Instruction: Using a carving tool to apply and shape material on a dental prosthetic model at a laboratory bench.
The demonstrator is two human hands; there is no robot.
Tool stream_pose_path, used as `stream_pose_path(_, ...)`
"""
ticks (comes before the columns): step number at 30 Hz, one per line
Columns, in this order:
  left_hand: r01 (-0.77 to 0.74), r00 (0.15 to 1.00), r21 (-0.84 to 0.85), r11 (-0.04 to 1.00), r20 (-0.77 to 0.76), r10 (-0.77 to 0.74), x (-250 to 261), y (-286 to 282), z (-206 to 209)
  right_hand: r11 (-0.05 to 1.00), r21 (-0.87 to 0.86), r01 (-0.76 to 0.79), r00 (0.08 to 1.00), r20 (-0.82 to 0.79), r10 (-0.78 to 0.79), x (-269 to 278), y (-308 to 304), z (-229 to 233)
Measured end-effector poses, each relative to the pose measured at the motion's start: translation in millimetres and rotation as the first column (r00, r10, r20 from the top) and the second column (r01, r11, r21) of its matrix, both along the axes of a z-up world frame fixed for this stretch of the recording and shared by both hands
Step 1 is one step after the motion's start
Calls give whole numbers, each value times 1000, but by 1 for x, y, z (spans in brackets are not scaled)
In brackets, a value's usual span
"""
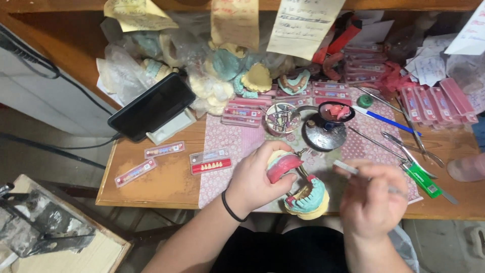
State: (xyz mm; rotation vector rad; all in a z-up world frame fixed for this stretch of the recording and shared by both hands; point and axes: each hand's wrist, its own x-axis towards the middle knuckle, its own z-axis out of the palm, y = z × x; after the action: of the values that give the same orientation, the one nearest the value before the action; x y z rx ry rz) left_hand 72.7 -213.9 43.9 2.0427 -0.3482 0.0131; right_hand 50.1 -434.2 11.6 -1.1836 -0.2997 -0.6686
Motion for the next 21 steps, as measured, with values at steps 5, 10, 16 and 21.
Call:
stream_pose_path(5, -9, 998, 38, 999, -58, 11, 0, 0, 6, 949, -309, 63, 982, 190, -4, -18, 23, 15)
stream_pose_path(10, 3, 1000, 24, 1000, -19, -2, -1, 1, 5, 770, -599, 221, 947, 319, -23, -21, 20, 25)
stream_pose_path(16, -10, 1000, 26, 1000, -6, 11, -1, 1, 2, 671, -695, 258, 924, 381, 38, -22, 18, 30)
stream_pose_path(21, -4, 1000, 28, 1000, 4, 4, 0, 1, 0, 616, -723, 312, 913, 408, 16, -28, 18, 32)
